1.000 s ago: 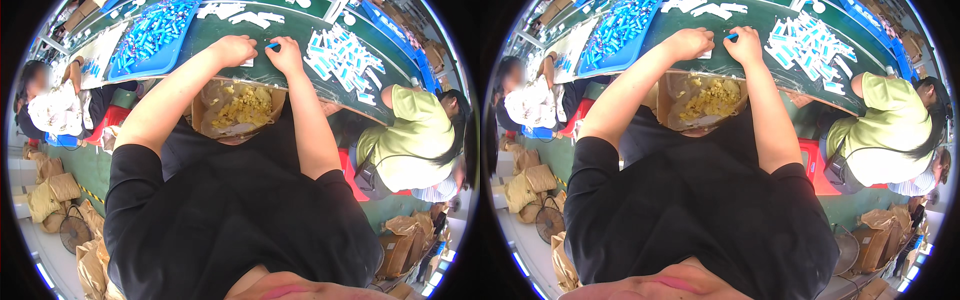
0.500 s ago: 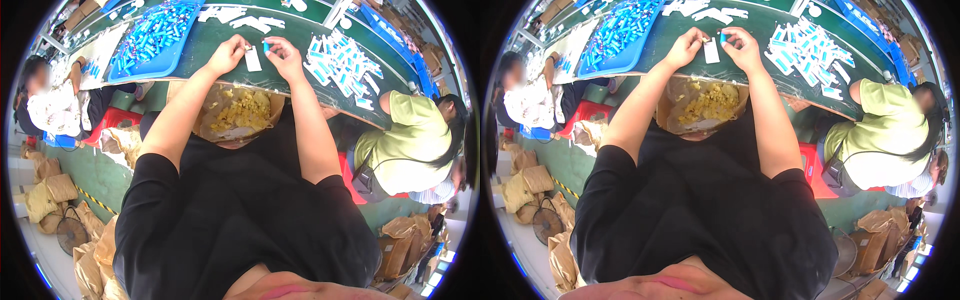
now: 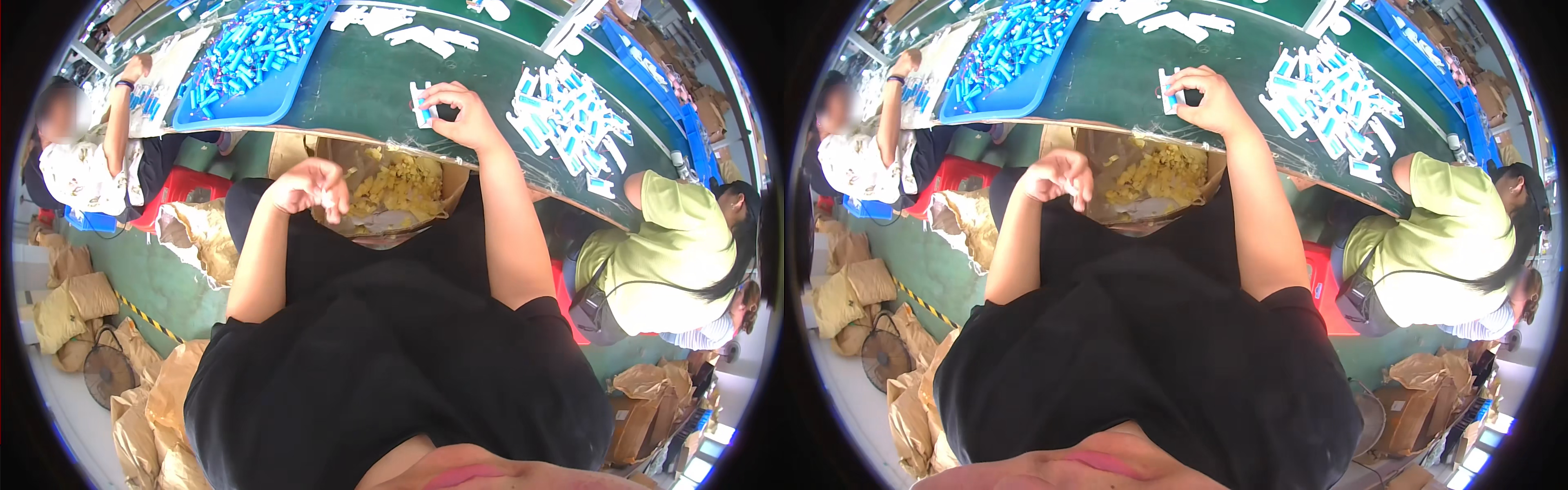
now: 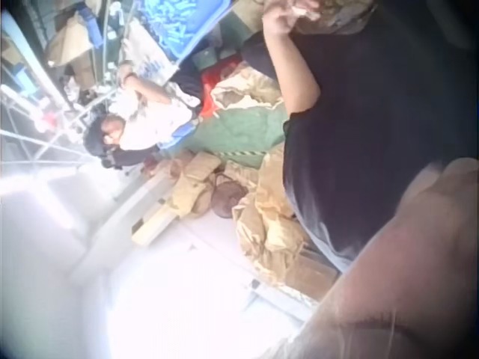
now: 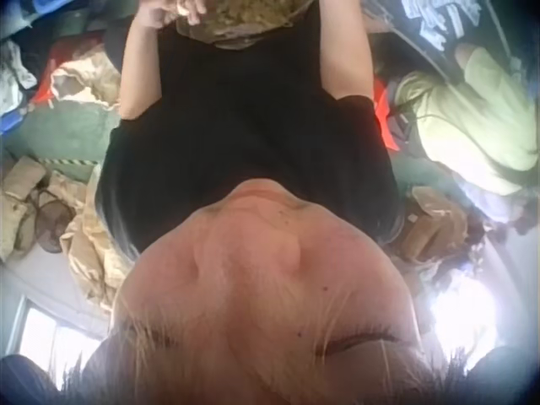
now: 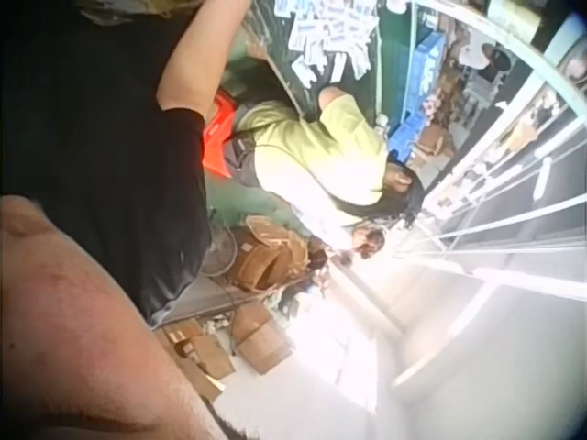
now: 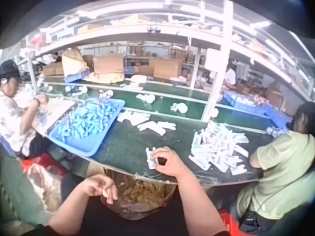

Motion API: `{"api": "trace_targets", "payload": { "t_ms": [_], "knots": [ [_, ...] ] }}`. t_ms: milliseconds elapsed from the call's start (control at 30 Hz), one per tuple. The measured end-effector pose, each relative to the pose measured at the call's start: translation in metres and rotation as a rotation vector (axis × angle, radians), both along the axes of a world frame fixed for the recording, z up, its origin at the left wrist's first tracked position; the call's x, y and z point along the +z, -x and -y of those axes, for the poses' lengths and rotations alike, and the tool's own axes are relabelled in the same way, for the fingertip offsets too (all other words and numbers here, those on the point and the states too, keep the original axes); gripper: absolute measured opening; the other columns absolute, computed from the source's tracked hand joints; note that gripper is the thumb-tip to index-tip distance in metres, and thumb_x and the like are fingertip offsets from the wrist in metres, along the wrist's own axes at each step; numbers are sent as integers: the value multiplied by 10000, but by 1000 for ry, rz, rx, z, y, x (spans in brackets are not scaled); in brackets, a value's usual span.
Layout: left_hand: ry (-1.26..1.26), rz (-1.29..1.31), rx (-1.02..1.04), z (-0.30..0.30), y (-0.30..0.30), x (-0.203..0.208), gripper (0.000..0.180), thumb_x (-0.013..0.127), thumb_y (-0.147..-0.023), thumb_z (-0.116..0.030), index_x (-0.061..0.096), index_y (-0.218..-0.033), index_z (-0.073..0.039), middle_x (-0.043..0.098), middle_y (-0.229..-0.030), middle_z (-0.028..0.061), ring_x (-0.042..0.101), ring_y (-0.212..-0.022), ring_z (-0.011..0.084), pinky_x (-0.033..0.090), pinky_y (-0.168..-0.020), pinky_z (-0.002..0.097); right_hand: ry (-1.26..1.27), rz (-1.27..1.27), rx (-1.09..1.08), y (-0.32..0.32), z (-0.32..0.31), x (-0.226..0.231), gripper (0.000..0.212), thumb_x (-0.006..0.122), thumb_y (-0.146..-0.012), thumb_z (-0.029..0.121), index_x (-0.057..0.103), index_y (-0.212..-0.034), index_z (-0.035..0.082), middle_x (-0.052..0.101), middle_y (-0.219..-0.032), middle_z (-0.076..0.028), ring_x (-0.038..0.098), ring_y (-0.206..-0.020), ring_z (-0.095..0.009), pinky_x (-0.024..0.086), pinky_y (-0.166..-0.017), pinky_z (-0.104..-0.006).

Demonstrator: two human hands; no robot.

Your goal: Assemble electronic components by manually placing small parts and wiring into plastic housings on a production line.

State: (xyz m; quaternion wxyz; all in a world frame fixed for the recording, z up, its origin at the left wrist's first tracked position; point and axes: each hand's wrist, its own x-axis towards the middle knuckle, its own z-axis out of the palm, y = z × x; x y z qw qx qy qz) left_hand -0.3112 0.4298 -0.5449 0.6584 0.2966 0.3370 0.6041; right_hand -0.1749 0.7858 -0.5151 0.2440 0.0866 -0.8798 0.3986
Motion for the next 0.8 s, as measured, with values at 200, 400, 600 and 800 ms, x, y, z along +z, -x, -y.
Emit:
{"api": "trace_targets", "payload": {
  "t_ms": [200, 400, 600, 800],
  "knots": [
    [515, -769, 642, -13, -1, -126, 85, 654, -912, -101, 653, -891, -18, 741, -887, 153, 746, -726, 285, 620, -722, 383, -15, -4, 25, 5, 7, 3, 317, 789, -699, 34, 767, -1008, 105, 757, -1171, -21, 637, -1089, -227, 489, -855, -355],
    [472, -1670, 447, -29, -20, -181, 533, 619, -856, -72, 632, -1388, -65, 604, -1418, 265, 589, -1313, 435, 482, -1124, 466, -155, -29, -2, -5, 18, 18, 370, 841, -686, 74, 746, -1042, 103, 739, -1142, -44, 638, -1104, -280, 492, -1011, -410],
    [226, -1444, 175, -37, -29, -123, 200, 653, -890, -75, 752, -1055, -20, 769, -948, 176, 742, -922, 385, 581, -825, 454, -89, -253, -264, -16, 4, 23, 339, 903, -748, 137, 761, -1053, 96, 751, -1162, -77, 667, -1083, -283, 522, -972, -410],
    [152, -1584, 338, -41, -38, -117, 174, 608, -867, 0, 745, -973, -20, 727, -958, 206, 711, -986, 403, 571, -890, 464, -292, -314, -950, -70, -84, 65, 350, 878, -779, 265, 791, -1071, 91, 770, -1100, -161, 698, -1075, -353, 513, -996, -466]
  ]
}}
